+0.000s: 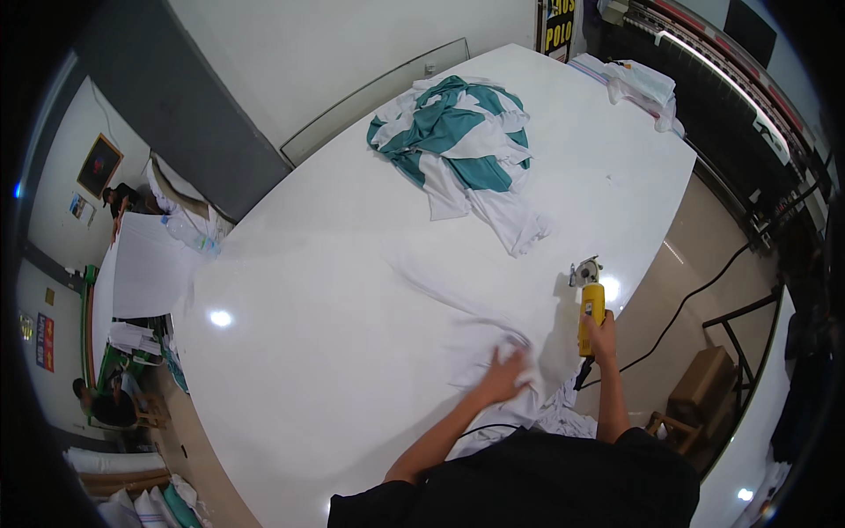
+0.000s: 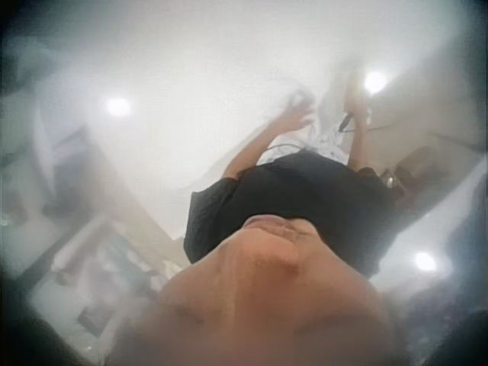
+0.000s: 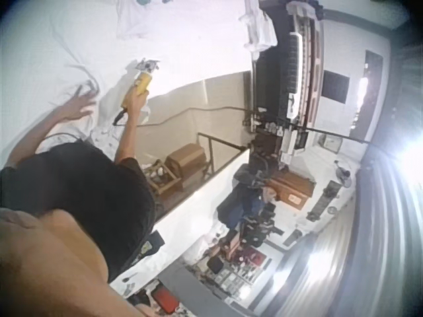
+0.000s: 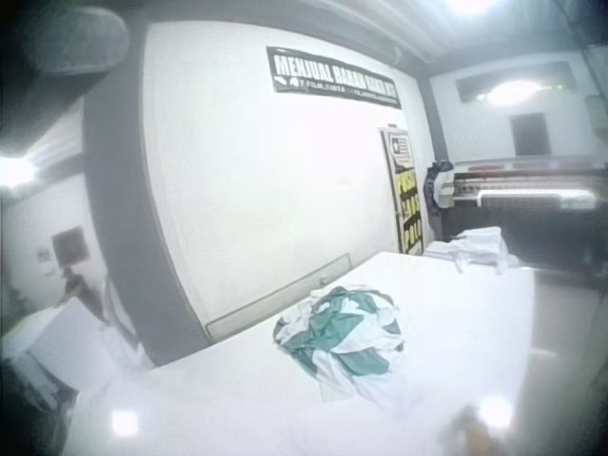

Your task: The person uses a handheld electric rotary cutter to cut out shapes from a large sheet of green and white fabric spread across a white table.

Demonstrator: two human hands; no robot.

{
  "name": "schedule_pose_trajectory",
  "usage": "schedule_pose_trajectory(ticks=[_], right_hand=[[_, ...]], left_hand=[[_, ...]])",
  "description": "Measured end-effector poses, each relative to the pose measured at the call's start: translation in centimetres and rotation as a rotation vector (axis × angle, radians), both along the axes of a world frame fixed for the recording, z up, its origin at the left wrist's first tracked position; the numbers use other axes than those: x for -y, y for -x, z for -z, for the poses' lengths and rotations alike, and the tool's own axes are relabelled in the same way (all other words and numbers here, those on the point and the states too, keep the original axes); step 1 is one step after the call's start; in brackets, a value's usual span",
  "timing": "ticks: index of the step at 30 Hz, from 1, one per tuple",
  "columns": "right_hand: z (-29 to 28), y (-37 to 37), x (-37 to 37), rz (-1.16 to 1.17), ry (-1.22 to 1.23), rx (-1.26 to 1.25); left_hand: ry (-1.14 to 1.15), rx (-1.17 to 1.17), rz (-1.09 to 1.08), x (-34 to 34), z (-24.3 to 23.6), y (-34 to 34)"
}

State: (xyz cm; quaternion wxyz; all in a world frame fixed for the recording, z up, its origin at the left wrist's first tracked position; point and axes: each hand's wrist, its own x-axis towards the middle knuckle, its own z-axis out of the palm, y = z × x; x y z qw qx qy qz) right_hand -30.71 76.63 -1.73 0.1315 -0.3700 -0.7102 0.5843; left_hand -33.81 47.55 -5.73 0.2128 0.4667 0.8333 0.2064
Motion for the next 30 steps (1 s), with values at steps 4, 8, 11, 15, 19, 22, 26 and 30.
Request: schedule_pose_trajectory(ticks=[4, 8, 11, 15, 19, 22, 26, 30], right_hand=[[2.2, 4.2, -4.8, 0.092, -0.004, 0.048], [3.6, 8.6, -9.1, 0.122, 0.102, -0.021], [6.7, 12.2, -12.2, 0.167, -0.024, -0.084], [5.1, 18.2, -15.7, 0.04, -0.27, 0.254], [-0.7, 24.1, -15.7, -0.005, -0.532, 0.515], [-3.3, 29.7, -12.3, 0.138, -1.005, 0.368], [-2.4, 44.2, -4.4, -0.19, -0.905, -0.391], [-1.6, 54.2, 5.4, -0.484, -0.879, -0.289]], left_hand=[[-0.224, 0.568, -0.181, -1.8, -3.6, 3.7], [-0.289, -0.06, -0.409, -1.3, -2.7, 9.8], [-0.158, -0.213, -0.158, -2.2, -1.4, 9.6], [-0.128, -0.124, 0.176, -3.3, -2.5, 3.0], [-0.266, 0.415, -0.248, -1.4, -3.5, 1.5], [-0.326, 0.338, -0.692, 2.5, -8.6, 4.2], [-0.572, 0.26, -0.854, 3.9, -21.2, 10.9], [-1.156, 0.323, -0.569, 2.6, -35.6, 12.8]])
